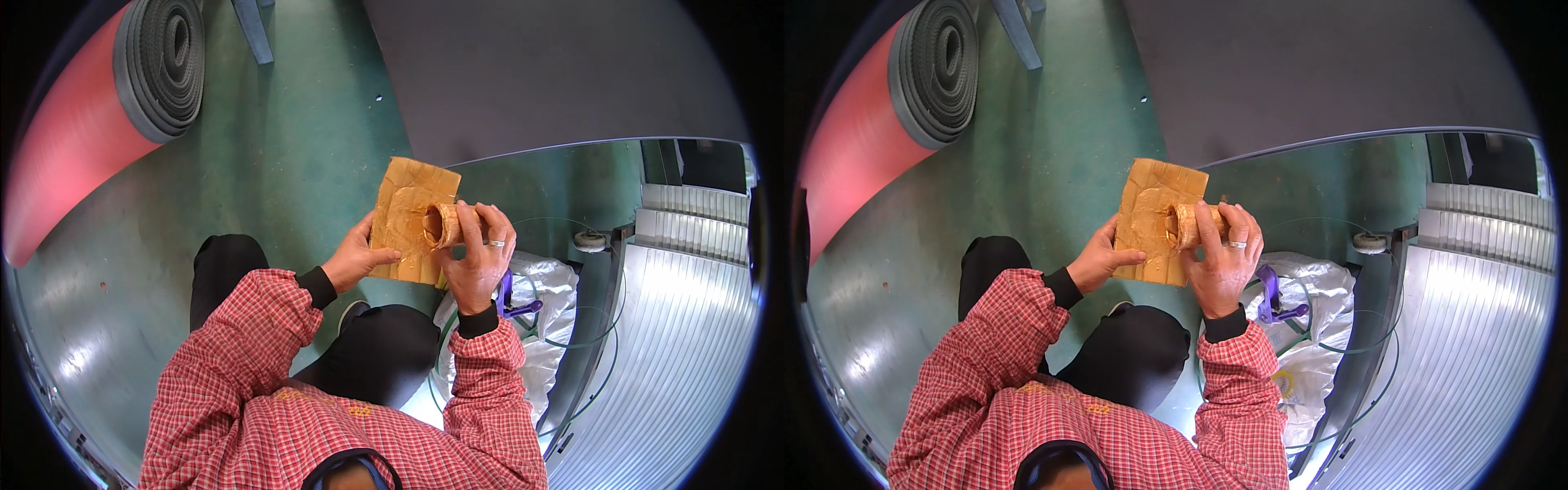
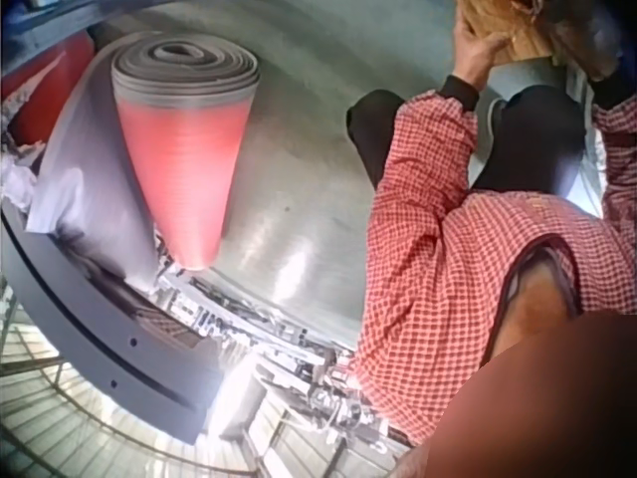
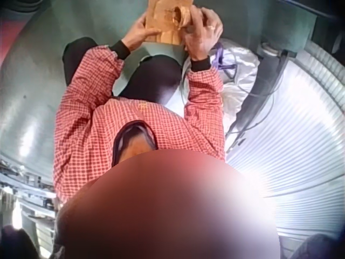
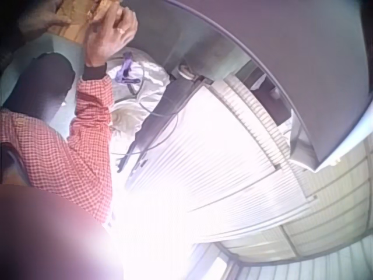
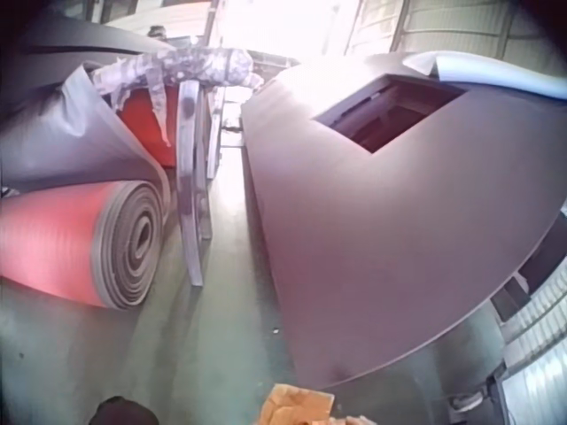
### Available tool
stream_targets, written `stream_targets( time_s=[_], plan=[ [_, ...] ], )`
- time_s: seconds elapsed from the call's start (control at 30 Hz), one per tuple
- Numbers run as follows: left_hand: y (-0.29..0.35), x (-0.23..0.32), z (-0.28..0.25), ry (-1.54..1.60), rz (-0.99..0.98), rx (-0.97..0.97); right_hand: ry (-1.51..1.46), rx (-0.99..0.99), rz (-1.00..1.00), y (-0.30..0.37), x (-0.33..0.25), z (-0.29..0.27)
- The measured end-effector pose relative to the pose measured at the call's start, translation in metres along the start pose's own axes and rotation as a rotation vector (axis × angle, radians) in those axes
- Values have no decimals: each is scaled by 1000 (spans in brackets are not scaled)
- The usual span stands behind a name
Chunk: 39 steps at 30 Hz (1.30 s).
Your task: The person holds a sheet of gold leaf in the left hand and uses a small sponge in the right hand to rub gold leaf onto a decorative pattern on a dark gray panel. The person repeatedly rubs the sponge along the pattern, occasionally lifting the sponge to check the sheet.
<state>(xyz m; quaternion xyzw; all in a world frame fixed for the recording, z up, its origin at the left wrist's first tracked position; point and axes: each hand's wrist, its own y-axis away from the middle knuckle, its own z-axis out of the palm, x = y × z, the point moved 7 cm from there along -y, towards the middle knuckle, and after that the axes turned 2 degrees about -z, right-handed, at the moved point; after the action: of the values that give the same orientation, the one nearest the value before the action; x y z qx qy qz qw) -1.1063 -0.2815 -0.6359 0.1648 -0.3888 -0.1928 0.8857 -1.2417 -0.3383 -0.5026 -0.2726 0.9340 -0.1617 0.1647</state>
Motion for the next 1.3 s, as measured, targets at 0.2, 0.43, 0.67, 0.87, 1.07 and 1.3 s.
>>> stream_targets(
  time_s=[0.2,0.43,0.67,0.87,1.07,1.3],
  plan=[
    [-2,-2,-1,-5,-10,-6,5,5,-4,0,0,-3],
    [0,2,-2,3,9,-3,-98,16,72,0,7,-2],
    [8,14,-7,-11,-8,10,-312,-2,233,8,33,11],
    [14,23,-20,4,-23,77,-410,18,304,21,52,39],
    [20,27,-30,-7,-1,113,-444,-15,473,54,83,108],
    [22,34,-30,-42,-5,125,-803,83,970,150,147,230]
  ],
)
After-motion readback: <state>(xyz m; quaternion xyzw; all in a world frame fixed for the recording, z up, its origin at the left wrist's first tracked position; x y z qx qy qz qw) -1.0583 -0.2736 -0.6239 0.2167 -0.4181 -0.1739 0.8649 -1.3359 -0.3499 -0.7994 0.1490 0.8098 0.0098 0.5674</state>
